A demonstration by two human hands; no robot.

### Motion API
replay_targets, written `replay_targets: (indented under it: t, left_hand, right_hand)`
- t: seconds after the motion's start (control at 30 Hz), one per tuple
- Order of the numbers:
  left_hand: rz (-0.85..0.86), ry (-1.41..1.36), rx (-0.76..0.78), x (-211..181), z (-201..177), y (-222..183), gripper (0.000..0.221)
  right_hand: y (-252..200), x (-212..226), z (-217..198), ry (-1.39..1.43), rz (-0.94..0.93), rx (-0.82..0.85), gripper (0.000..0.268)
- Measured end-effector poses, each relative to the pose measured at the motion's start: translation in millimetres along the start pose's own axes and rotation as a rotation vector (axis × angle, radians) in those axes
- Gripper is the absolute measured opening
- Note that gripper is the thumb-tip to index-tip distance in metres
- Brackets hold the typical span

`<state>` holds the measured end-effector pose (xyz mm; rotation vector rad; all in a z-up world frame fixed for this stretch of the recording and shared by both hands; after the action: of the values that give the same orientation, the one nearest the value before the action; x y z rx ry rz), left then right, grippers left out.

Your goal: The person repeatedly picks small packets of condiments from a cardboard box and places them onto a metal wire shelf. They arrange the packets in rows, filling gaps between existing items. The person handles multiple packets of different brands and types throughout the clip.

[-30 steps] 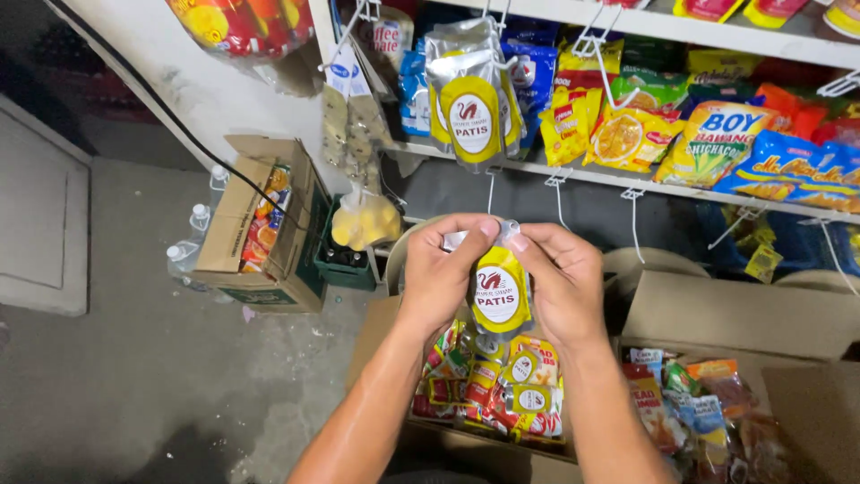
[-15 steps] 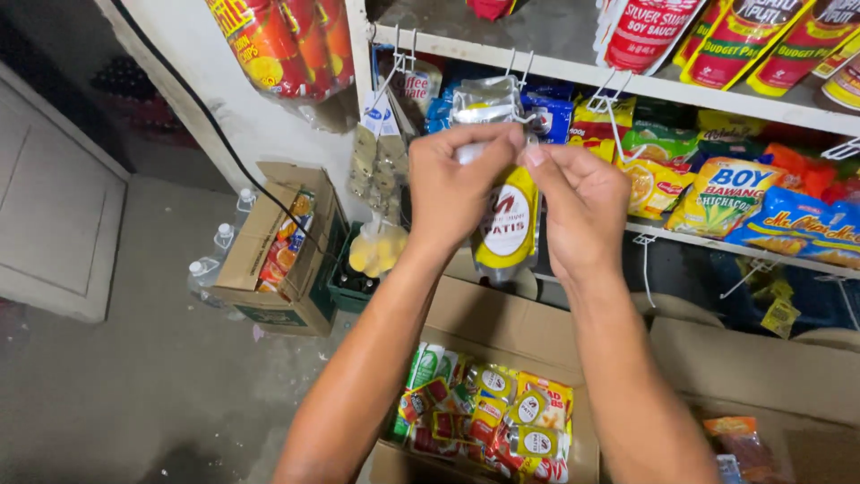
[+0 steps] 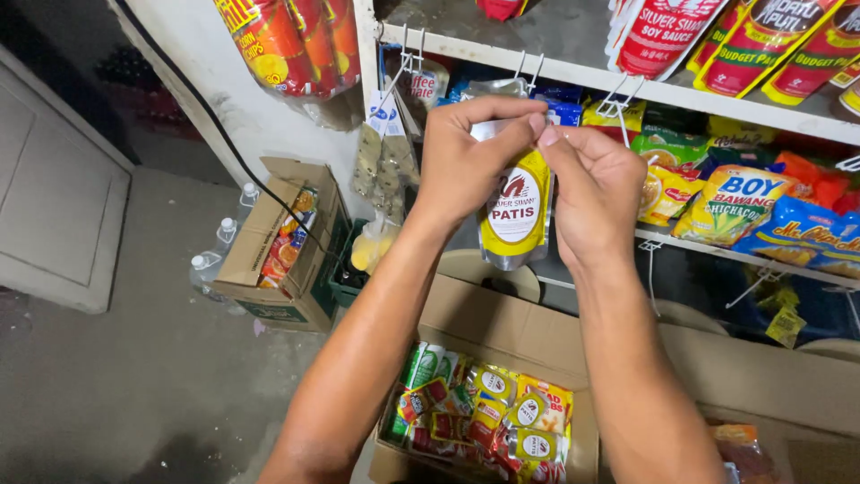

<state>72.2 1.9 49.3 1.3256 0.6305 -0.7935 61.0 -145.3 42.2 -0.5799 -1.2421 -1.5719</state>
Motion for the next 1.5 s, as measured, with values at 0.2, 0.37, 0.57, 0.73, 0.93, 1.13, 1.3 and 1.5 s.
replay_targets:
  t: [0.2, 0.37, 0.57, 0.73, 0.93, 1.13, 1.3, 1.5]
  left_hand:
    - [-0.005, 0.004, -0.051, 12.3, 2.3, 6.0, 0.017]
    - [-0.031, 0.028, -0.133, 44.3, 0.9, 15.4, 0.022]
    - [-0.039, 0.266, -0.242, 48.5, -13.3, 6.9, 0.026]
    - [-0.077, 0.524, -0.369, 65.9, -24.5, 11.8, 0.026]
    - [0.005, 0.744, -0.45, 55.7, -36.0, 1.0, 0.034]
    - [0.001, 0.765, -0.497, 75.1, -42.0, -78.9, 0.045]
    - [-0.267, 0.769, -0.545, 133.1, -63.0, -182.7, 0.045]
    - [-0.652, 0.915, -0.395, 238.3, -88.0, -332.3, 0.059]
  right_hand:
    - [10.1, -14.8, -11.7, 0.124, 0.033, 0.017, 0.013]
    - [26.4, -24.4, -29.4, 0.023, 0.069, 0.013, 0.014]
    - [44.1, -52.1, -47.7, -0.072, 0.003, 0.039, 0.013]
    - [60.8, -65.5, -54.9, -0.128, -0.056, -0.01, 0.01]
    - [20.5, -53.1, -73.2, -0.308, -0.228, -0.12, 0.014]
    - [-64.4, -140.5, -132.3, -0.413, 0.085, -0.055, 0.041]
    - [-141.5, -200.4, -150.8, -0.486, 0.257, 0.026, 0.025]
    - [-231.7, -266.0, -198.8, -0.677, 0.663, 0.022, 0.014]
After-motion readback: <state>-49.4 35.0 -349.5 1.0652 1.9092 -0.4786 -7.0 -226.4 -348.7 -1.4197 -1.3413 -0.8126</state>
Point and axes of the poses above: each hand's wrist, its own y-axis towards the middle knuckle, its own z-axis out of the palm, x = y × z, the point moved 9 cm from there along y, towards the middle knuckle, and after that the axes turned 9 degrees about y, right-handed, at the moved point
